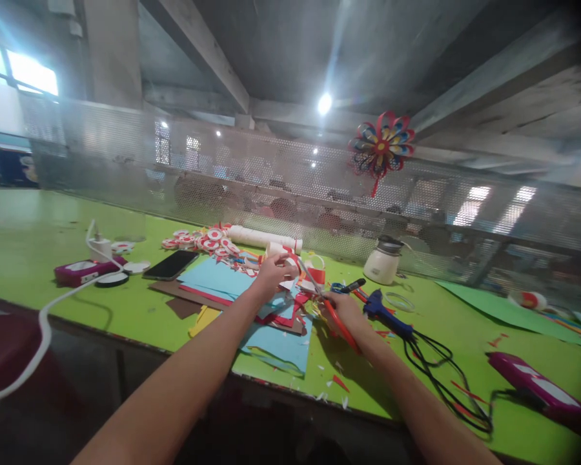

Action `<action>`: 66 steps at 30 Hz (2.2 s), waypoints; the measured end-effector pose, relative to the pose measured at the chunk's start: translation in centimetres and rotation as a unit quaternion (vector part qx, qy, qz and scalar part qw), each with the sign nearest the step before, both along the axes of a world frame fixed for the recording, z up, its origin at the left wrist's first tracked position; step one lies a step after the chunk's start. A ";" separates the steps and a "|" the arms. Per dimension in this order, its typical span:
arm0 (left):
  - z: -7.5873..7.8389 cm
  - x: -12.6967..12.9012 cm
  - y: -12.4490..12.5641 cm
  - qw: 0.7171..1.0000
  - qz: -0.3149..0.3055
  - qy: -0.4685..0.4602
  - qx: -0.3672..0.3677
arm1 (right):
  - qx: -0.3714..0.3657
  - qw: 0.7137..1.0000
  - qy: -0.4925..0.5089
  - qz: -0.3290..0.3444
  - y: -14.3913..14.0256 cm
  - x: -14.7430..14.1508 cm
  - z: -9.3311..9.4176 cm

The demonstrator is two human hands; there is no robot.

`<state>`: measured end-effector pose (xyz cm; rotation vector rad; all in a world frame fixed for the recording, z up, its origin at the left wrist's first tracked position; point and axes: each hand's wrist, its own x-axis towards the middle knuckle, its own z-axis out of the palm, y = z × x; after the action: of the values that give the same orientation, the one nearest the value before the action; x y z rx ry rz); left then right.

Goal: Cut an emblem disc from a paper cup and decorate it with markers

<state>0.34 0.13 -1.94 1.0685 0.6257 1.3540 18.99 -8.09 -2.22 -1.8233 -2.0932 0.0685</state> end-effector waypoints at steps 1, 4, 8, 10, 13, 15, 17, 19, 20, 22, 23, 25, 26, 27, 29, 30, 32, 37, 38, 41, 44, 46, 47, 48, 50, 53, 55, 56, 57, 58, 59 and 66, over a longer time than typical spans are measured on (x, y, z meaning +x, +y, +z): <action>0.2 -0.3 0.0 1.000 -0.008 -0.015 -0.012 | 0.000 1.000 0.000 -0.002 0.1 0.1 0.0; 0.7 -1.1 0.0 0.996 -0.033 -0.061 -0.048 | 0.004 1.000 -0.001 -0.008 0.3 0.3 -0.1; 1.2 -1.8 0.2 0.988 -0.044 -0.117 -0.093 | 0.005 1.000 -0.003 -0.012 0.6 0.4 -0.4; 1.3 -1.9 0.3 0.983 -0.049 -0.138 -0.108 | 0.005 1.000 -0.004 -0.015 0.6 0.4 -0.5; 1.4 -2.0 0.2 0.978 -0.061 -0.163 -0.114 | 0.005 1.000 -0.007 -0.019 0.5 0.1 -0.5; 1.5 -2.0 0.1 0.975 -0.075 -0.174 -0.113 | 0.003 1.000 -0.009 -0.018 0.3 -0.1 -0.5; 1.7 -2.0 -0.1 0.973 -0.090 -0.180 -0.111 | 0.003 1.000 -0.009 -0.015 0.1 -0.3 -0.4; 1.8 -2.0 -0.2 0.972 -0.102 -0.184 -0.108 | 0.002 1.000 -0.009 -0.014 0.0 -0.5 -0.3; 1.8 -1.9 -0.3 0.971 -0.106 -0.185 -0.106 | 0.001 1.000 -0.009 -0.015 -0.1 -0.5 -0.3; 1.8 -1.8 -0.3 0.971 -0.109 -0.187 -0.102 | -0.001 1.000 -0.009 -0.020 -0.1 -0.6 -0.3; 1.8 -1.8 -0.4 0.971 -0.108 -0.187 -0.100 | -0.001 1.000 -0.009 -0.022 -0.1 -0.6 -0.3; 1.8 -1.7 -0.4 0.972 -0.107 -0.186 -0.096 | -0.002 1.000 -0.008 -0.024 -0.2 -0.6 -0.2; 1.8 -1.6 -0.4 0.972 -0.106 -0.185 -0.094 | -0.002 1.000 -0.006 -0.025 -0.2 -0.6 -0.2; 1.8 -1.6 -0.4 0.973 -0.106 -0.183 -0.091 | -0.001 1.000 -0.005 -0.026 -0.2 -0.6 -0.3; 1.8 -1.6 -0.5 0.975 -0.106 -0.178 -0.085 | -0.002 1.000 0.000 -0.026 -0.3 -0.6 -0.3; 1.8 -1.5 -0.5 0.975 -0.107 -0.175 -0.083 | -0.002 1.000 0.003 -0.025 -0.4 -0.6 -0.3; 1.9 -1.4 -0.7 0.976 -0.113 -0.166 -0.081 | -0.004 1.000 0.009 -0.022 -0.5 -0.7 -0.2; 2.3 -1.0 -1.5 0.978 -0.117 -0.153 -0.077 | -0.015 0.999 0.016 -0.027 -0.5 -0.8 -0.3; 2.3 -0.9 -1.6 0.979 -0.115 -0.154 -0.075 | -0.018 0.999 0.016 -0.030 -0.5 -0.8 -0.3; 2.3 -0.6 -2.0 0.978 -0.111 -0.160 -0.070 | -0.020 0.999 0.015 -0.036 -0.4 -0.8 -0.4; 2.3 -0.4 -2.2 0.977 -0.113 -0.171 -0.059 | -0.023 0.999 0.010 -0.042 -0.3 -0.8 -0.5; 2.3 -0.2 -2.3 0.975 -0.121 -0.178 -0.050 | -0.028 0.999 0.005 -0.045 -0.4 -0.8 -0.5; 2.3 -0.1 -2.4 0.974 -0.126 -0.180 -0.045 | -0.031 0.999 0.003 -0.045 -0.5 -0.9 -0.5; 2.3 0.0 -2.6 0.973 -0.131 -0.183 -0.041 | -0.033 0.999 0.000 -0.044 -0.6 -1.0 -0.5; 2.3 0.1 -2.8 0.972 -0.138 -0.185 -0.037 | -0.035 0.998 -0.004 -0.042 -0.9 -1.1 -0.5; 2.4 0.3 -3.1 0.971 -0.140 -0.188 -0.037 | -0.039 0.998 -0.011 -0.042 -1.3 -1.4 -0.4; 2.5 0.3 -3.4 0.971 -0.136 -0.192 -0.040 | -0.043 0.998 -0.015 -0.042 -1.4 -1.5 -0.4; 2.6 0.3 -3.4 0.971 -0.132 -0.195 -0.042 | -0.045 0.998 -0.017 -0.042 -1.5 -1.6 -0.3; 2.7 0.3 -3.5 0.971 -0.128 -0.199 -0.045 | -0.046 0.998 -0.019 -0.043 -1.5 -1.7 -0.3; 2.7 0.3 -3.6 0.970 -0.124 -0.203 -0.047 | -0.048 0.998 -0.021 -0.044 -1.6 -1.7 -0.3; 2.8 0.3 -3.6 0.970 -0.119 -0.206 -0.049 | -0.049 0.998 -0.022 -0.044 -1.6 -1.8 -0.2; 3.3 0.1 -3.5 0.967 -0.081 -0.234 -0.064 | -0.039 0.998 -0.024 -0.039 -2.2 -2.2 0.1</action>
<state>0.46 -3.34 1.31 0.6455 0.2619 1.3398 16.78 -10.30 -2.14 -1.9686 -2.0776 0.0888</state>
